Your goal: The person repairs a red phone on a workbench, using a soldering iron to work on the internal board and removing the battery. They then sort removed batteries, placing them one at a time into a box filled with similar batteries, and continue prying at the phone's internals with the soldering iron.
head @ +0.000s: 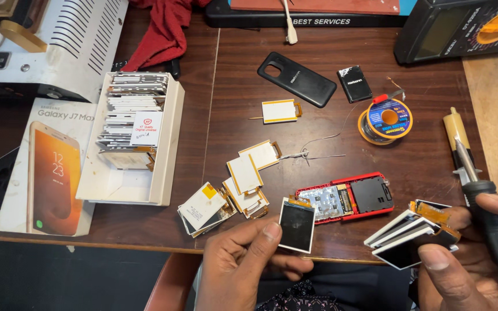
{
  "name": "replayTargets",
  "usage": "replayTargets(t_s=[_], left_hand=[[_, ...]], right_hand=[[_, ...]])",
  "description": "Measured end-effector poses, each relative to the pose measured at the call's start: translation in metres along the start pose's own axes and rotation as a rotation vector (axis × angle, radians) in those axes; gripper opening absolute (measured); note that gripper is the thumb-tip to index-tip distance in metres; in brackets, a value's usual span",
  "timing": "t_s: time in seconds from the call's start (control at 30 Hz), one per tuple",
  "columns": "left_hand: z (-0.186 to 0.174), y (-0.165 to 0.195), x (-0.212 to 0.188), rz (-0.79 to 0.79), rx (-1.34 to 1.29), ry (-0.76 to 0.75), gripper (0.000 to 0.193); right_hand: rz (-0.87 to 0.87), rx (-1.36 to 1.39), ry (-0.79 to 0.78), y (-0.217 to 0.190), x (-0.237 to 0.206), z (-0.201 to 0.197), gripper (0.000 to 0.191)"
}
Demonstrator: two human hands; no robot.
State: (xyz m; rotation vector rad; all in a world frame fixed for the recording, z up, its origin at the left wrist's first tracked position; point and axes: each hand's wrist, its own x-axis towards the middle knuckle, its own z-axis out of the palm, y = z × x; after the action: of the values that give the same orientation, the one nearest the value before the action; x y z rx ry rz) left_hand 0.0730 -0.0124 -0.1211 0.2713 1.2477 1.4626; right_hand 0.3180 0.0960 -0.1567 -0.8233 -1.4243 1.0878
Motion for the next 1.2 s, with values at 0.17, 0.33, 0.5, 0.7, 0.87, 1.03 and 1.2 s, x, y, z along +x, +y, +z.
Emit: replayTargets(t_s=[0.17, 0.33, 0.5, 0.7, 0.87, 1.03, 1.2], left_hand=[[0.0, -0.002, 0.003, -0.019, 0.005, 0.003, 0.045], [0.004, -0.002, 0.004, -0.008, 0.013, 0.005, 0.037], [0.011, 0.0, -0.003, 0.283, 0.324, 0.049, 0.023], [0.009, 0.011, -0.014, 1.114, 0.931, 0.03, 0.026], [0.012, 0.012, -0.019, 1.257, 1.006, 0.002, 0.024], [0.013, 0.008, -0.02, 1.378, 1.069, 0.048, 0.022], [0.013, 0.012, -0.028, 1.355, 1.169, 0.065, 0.024]], right_hand=[[-0.034, 0.013, 0.006, 0.007, 0.002, -0.002, 0.061], [-0.04, 0.023, -0.034, 0.006, 0.003, -0.005, 0.061], [-0.065, 0.117, -0.037, 0.006, 0.005, -0.001, 0.057], [-0.048, 0.22, 0.003, -0.002, 0.003, 0.005, 0.058], [-0.062, 0.147, 0.024, -0.008, 0.001, 0.004, 0.058], [-0.016, 0.135, 0.06, -0.008, 0.0, 0.003, 0.059], [-0.022, 0.102, 0.008, -0.007, 0.001, 0.002, 0.058]])
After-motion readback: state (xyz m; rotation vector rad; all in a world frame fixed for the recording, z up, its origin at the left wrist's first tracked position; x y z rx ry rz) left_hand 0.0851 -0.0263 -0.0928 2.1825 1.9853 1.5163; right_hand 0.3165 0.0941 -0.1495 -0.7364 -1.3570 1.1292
